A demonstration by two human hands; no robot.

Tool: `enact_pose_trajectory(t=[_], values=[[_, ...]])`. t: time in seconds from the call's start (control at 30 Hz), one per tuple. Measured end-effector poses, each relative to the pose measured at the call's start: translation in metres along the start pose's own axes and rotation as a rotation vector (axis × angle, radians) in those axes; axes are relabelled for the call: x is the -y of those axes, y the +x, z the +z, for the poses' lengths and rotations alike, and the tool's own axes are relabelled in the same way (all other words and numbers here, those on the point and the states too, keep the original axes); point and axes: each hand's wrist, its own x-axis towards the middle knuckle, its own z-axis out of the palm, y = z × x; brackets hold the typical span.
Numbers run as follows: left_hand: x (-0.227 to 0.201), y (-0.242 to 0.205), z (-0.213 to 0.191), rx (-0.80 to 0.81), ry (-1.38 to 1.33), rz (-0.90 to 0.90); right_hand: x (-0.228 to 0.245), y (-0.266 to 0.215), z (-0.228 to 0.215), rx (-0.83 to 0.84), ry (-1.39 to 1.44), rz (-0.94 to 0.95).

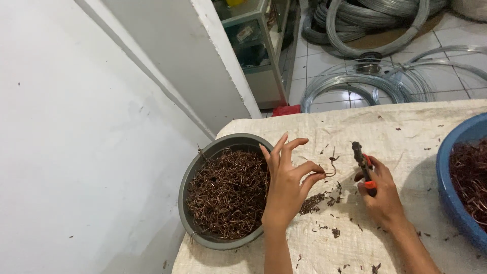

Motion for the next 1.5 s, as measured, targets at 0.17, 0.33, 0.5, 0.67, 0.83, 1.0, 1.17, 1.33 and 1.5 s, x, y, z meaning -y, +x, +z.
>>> enact_pose_trajectory(t=[0.17, 0.33, 0.5, 0.67, 0.83, 1.0, 1.17, 1.33, 1.5], values=[[0.003, 0.002, 0.006, -0.012, 0.032, -0.022, 0.005, 0.002, 0.002, 0.061, -0.069, -0.001], [0.006, 0.002, 0.004, -0.035, 0.070, 0.003, -0.007, 0.003, 0.008, 0.088, -0.133, -0.064], [0.006, 0.003, 0.003, -0.056, 0.063, 0.020, -0.009, 0.002, 0.011, 0.051, -0.153, -0.094], [0.008, 0.002, 0.005, -0.046, 0.052, 0.052, 0.030, 0.003, -0.004, 0.069, 0.045, 0.087], [0.007, 0.000, 0.002, -0.035, 0.103, 0.079, 0.029, 0.009, -0.005, 0.050, -0.019, -0.054], [0.012, -0.003, 0.000, 0.024, 0.082, 0.073, 0.006, 0.007, 0.005, 0.113, -0.221, -0.072], [0.010, -0.002, 0.000, 0.020, 0.078, 0.098, 0.005, 0.014, 0.003, 0.121, -0.028, -0.160], [0.019, -0.002, 0.004, 0.012, 0.074, 0.056, 0.010, 0.022, 0.003, 0.165, -0.077, -0.022], [0.022, 0.000, 0.006, -0.027, 0.078, 0.057, 0.020, 0.035, -0.006, 0.295, -0.133, 0.053]])
